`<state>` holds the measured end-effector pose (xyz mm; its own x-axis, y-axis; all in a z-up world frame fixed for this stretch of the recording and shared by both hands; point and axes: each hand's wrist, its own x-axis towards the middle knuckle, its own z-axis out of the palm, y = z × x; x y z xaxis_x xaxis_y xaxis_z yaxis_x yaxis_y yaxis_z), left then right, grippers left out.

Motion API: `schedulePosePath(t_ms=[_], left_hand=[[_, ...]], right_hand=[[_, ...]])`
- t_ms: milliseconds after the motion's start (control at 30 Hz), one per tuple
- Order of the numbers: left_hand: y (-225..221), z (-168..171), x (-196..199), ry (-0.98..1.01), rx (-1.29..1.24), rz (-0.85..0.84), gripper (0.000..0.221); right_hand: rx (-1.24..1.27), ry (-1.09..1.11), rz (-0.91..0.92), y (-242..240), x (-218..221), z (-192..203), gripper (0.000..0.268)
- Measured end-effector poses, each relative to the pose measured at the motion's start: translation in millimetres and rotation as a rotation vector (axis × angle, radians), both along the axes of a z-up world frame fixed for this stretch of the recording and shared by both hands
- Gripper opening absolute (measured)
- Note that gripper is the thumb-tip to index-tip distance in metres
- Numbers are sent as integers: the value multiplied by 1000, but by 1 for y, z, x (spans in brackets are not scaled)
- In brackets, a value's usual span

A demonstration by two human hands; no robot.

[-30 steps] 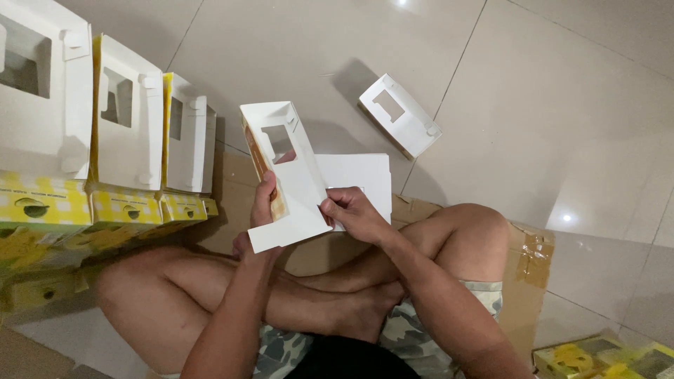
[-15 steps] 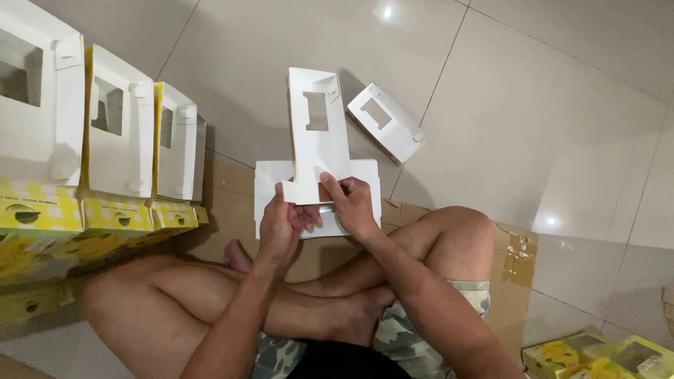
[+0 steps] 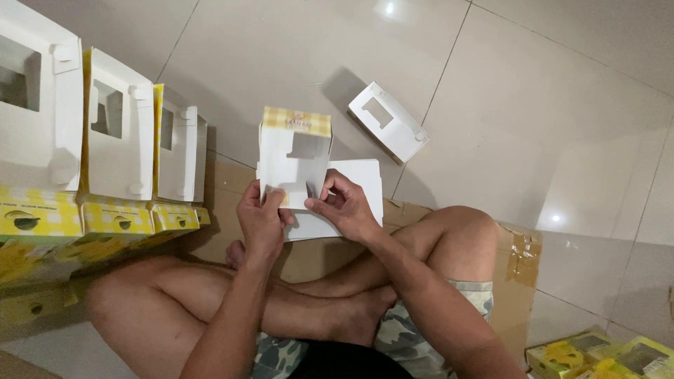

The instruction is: Assembling small cardboard boxes by folding flat templates.

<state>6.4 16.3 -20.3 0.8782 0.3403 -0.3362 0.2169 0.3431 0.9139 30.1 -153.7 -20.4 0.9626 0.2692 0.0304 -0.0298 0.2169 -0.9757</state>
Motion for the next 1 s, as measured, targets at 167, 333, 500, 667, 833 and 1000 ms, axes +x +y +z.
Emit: schedulePosePath(t_ms=[167, 333, 500, 667, 833, 1000], left_hand=[[-17, 64, -2, -98, 238, -124, 60], [-27, 45, -14, -437, 966, -114, 55], [-30, 33, -14, -653, 1050, -209, 13], [-27, 38, -15, -567, 925, -316, 5], [-29, 42, -20, -329, 860, -333, 12], [-29, 42, -19, -122, 629, -302, 15]], right_hand=[[-11, 53, -133, -11, 16, -40, 27], [-47, 82, -195, -14, 24, -47, 28], [-21, 35, -184, 1, 15, -50, 23], [-48, -37, -98, -11, 9, 17, 23], [-113, 53, -34, -21, 11, 38, 21], [-234, 71, -36, -20, 10, 42, 22]])
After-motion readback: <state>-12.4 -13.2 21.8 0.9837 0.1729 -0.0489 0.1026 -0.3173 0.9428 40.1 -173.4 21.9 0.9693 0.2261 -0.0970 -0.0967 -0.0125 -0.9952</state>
